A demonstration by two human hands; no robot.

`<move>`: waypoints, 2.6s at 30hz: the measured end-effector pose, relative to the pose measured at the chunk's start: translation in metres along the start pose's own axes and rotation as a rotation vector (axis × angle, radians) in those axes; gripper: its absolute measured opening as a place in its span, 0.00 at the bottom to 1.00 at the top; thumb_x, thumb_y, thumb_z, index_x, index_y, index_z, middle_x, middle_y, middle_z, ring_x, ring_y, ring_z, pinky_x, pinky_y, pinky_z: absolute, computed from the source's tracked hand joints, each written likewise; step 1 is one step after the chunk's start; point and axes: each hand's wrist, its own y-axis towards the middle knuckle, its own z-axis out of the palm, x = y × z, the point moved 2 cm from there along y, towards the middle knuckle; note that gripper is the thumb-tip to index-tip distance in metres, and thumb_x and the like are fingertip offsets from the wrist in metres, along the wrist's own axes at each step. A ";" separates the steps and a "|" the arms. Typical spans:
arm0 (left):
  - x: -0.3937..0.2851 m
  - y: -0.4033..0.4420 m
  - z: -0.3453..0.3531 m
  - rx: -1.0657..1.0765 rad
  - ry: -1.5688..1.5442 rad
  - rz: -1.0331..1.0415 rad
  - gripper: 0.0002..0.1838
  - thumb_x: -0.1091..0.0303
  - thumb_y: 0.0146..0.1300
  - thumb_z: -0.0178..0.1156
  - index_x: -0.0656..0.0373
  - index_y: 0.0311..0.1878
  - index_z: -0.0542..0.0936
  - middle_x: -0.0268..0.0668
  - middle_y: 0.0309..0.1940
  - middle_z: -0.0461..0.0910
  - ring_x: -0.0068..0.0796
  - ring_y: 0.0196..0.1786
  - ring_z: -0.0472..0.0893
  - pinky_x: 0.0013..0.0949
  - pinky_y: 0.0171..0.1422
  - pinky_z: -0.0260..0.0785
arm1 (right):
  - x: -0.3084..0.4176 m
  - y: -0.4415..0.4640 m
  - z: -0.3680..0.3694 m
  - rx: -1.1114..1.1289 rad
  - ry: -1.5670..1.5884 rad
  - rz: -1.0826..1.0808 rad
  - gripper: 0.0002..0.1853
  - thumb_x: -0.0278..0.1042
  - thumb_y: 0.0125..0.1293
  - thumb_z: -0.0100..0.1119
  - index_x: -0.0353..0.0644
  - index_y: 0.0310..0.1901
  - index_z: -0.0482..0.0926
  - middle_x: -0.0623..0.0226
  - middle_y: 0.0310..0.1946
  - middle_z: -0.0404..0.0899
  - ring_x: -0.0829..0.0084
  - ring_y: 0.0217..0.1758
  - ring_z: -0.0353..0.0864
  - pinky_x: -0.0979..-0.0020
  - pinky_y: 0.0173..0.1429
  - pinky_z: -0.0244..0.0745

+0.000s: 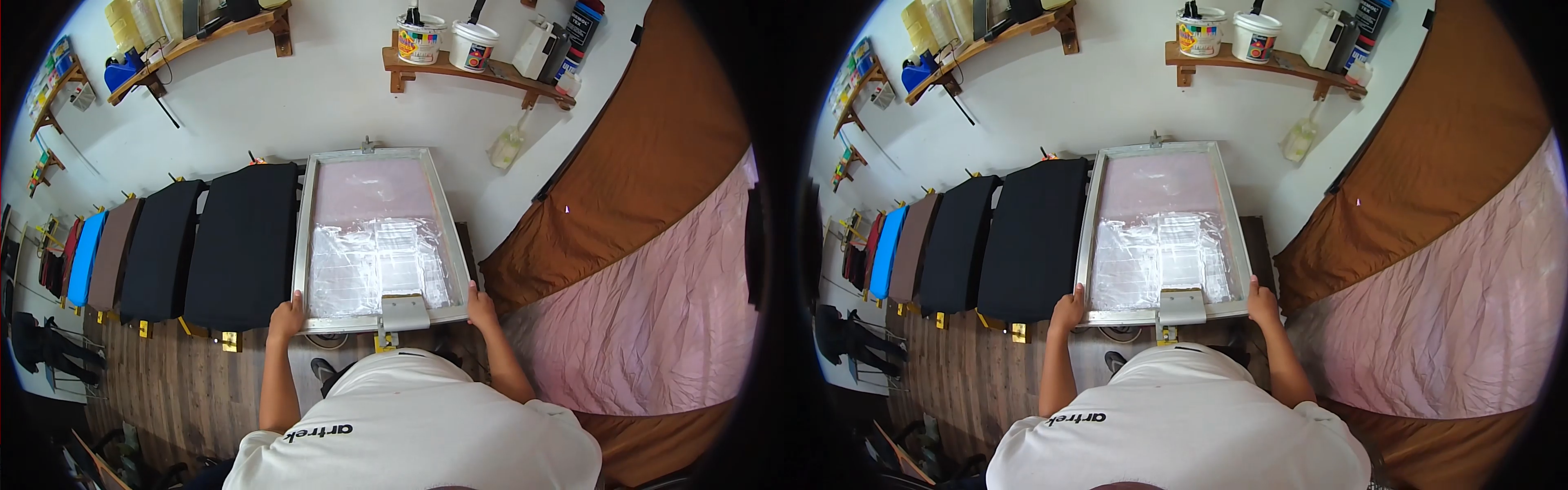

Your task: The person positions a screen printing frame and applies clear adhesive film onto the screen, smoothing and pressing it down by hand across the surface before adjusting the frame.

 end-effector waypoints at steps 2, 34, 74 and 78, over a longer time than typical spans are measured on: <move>0.003 -0.003 0.004 0.017 -0.045 0.021 0.46 0.34 0.76 0.34 0.74 0.44 0.84 0.70 0.45 0.80 0.69 0.56 0.79 0.55 0.64 0.69 | -0.004 -0.002 -0.001 -0.001 -0.001 0.008 0.46 0.68 0.78 0.28 0.27 0.30 0.82 0.47 0.19 0.81 0.53 0.23 0.86 0.54 0.41 0.81; 0.025 0.003 0.017 0.131 -0.290 0.047 0.40 0.35 0.75 0.42 0.68 0.61 0.78 0.64 0.54 0.80 0.59 0.65 0.77 0.45 0.69 0.68 | -0.020 0.017 0.009 0.140 -0.029 -0.024 0.46 0.67 0.78 0.31 0.19 0.46 0.79 0.39 0.34 0.83 0.52 0.28 0.86 0.60 0.29 0.85; 0.017 -0.003 0.016 0.063 -0.149 0.030 0.41 0.33 0.75 0.36 0.65 0.57 0.81 0.64 0.53 0.80 0.66 0.62 0.76 0.52 0.67 0.68 | -0.012 0.009 0.011 0.083 -0.069 -0.059 0.44 0.60 0.81 0.27 0.25 0.29 0.81 0.44 0.18 0.80 0.51 0.22 0.85 0.53 0.43 0.82; 0.015 -0.008 0.016 0.053 -0.151 0.047 0.40 0.34 0.76 0.37 0.67 0.56 0.80 0.65 0.53 0.80 0.67 0.62 0.76 0.53 0.67 0.68 | -0.009 0.006 0.011 0.068 -0.080 -0.078 0.44 0.60 0.81 0.27 0.24 0.28 0.81 0.44 0.17 0.79 0.50 0.23 0.85 0.52 0.44 0.81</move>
